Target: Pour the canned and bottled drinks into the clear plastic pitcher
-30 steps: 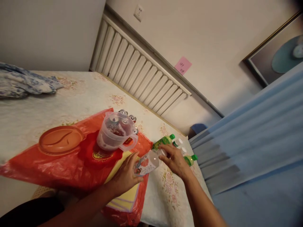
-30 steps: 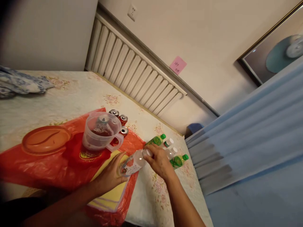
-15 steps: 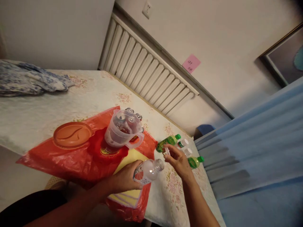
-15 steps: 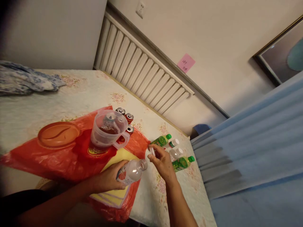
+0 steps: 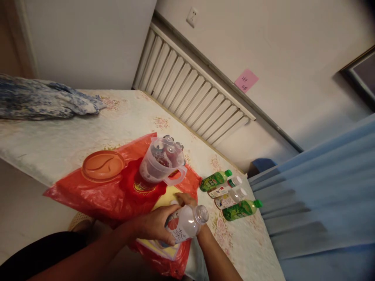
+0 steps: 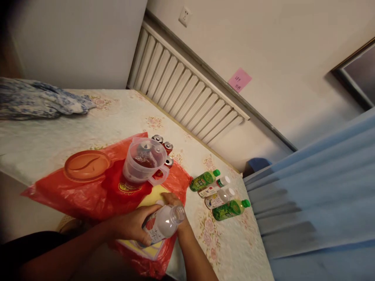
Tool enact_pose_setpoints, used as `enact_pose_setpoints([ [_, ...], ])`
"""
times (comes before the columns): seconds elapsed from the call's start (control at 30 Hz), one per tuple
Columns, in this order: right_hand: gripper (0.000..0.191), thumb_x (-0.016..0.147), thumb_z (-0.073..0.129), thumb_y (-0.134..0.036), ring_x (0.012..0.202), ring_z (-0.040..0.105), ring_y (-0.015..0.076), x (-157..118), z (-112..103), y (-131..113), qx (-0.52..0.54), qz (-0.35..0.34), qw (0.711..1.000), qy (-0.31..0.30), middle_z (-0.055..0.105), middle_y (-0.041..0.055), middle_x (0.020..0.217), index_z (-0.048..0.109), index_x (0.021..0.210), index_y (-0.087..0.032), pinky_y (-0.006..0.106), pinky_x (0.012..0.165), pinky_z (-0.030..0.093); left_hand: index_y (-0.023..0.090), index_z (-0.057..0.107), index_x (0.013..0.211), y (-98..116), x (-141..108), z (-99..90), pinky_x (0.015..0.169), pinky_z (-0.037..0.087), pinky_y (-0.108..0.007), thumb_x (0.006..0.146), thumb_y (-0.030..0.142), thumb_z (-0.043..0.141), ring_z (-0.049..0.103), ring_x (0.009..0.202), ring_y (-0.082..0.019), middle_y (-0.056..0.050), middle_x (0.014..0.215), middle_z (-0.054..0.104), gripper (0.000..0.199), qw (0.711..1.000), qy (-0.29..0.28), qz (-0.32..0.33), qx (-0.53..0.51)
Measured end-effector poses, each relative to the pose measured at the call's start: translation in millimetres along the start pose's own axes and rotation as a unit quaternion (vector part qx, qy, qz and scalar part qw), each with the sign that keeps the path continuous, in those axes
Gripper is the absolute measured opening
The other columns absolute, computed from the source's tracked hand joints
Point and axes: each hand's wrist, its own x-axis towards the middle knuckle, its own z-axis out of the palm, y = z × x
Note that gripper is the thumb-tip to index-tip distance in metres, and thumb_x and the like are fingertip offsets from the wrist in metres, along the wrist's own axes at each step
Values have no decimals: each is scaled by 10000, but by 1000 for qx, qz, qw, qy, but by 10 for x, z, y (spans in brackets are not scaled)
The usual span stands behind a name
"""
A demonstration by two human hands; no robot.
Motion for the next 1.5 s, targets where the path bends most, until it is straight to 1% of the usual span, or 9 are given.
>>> enact_pose_setpoints([
  [0.17, 393, 770, 680, -484, 828, 681, 240, 191, -132, -229, 88, 26, 991, 97, 729, 73, 976, 711, 1069, -230, 373, 726, 559, 220, 588, 1186, 31, -32, -46, 807, 477, -302, 544, 322, 801, 591, 982, -236, -7, 1104, 652, 684, 1000, -7, 11, 5],
  [0.37, 422, 921, 494, -566, 1010, 669, 244, 428, -90, -682, 224, -32, 974, -20, 716, 93, 1082, 680, 1063, -215, 424, 939, 522, 207, 605, 1114, 51, -47, -83, 710, 458, -263, 494, 359, 844, 576, 878, -202, 11, 1007, 647, 682, 1000, -26, 10, 1],
  [0.47, 468, 934, 399, -616, 791, 649, 212, 514, 55, -814, 246, -28, 969, -27, 657, 57, 779, 619, 807, -223, 399, 836, 543, 211, 606, 1136, 63, -75, -128, 715, 466, -268, 485, 353, 851, 580, 884, -206, 10, 1011, 653, 710, 999, -42, 11, -22],
  [0.53, 453, 932, 365, -609, 602, 554, 174, 574, 155, -880, 251, -14, 968, -12, 493, -12, 588, 503, 693, -249, 360, 713, 538, 219, 612, 1139, 72, -98, -167, 723, 475, -272, 477, 342, 857, 587, 896, -212, 13, 1014, 657, 717, 998, -46, 11, -36],
  [0.63, 423, 923, 368, -554, 445, 344, 124, 677, 255, -977, 271, -11, 962, 30, 266, -81, 509, 349, 619, -261, 281, 532, 437, 220, 618, 1143, 62, -118, -220, 727, 481, -272, 471, 341, 869, 595, 890, -211, 12, 1005, 664, 728, 996, -55, 19, -61],
  [0.77, 453, 890, 454, -508, 412, 194, 90, 786, 205, -1129, 345, -4, 934, 92, 190, -108, 476, 263, 570, -250, 242, 446, 295, 229, 610, 1158, 19, -119, -271, 714, 485, -262, 479, 359, 875, 592, 867, -197, 19, 992, 659, 740, 995, -64, 26, -68],
  [1.03, 393, 791, 598, -399, 383, 162, 62, 653, -556, -1465, 417, -12, 891, 179, 249, -116, 432, 354, 539, -223, 226, 412, 222, 233, 606, 1185, 150, -142, -391, 754, 493, -268, 493, 330, 864, 603, 943, -223, 13, 1054, 657, 745, 997, -43, 20, -53],
  [1.27, 391, 762, 635, -319, 382, 175, 61, 344, -1298, -1586, 376, -26, 892, 249, 266, -109, 458, 331, 537, -223, 227, 388, 205, 212, 573, 1245, 150, -80, -515, 823, 498, -284, 544, 271, 820, 616, 1032, -253, -7, 1134, 674, 746, 997, -3, 36, -74],
  [1.5, 458, 755, 673, -356, 376, 216, 64, 36, -1670, -1436, 324, 29, 915, 239, 259, -92, 436, 336, 474, -223, 240, 372, 231, 213, 501, 1311, 194, -38, -651, 760, 492, -264, 597, 254, 733, 635, 974, -233, 5, 1090, 686, 751, 994, 89, 31, -49],
])
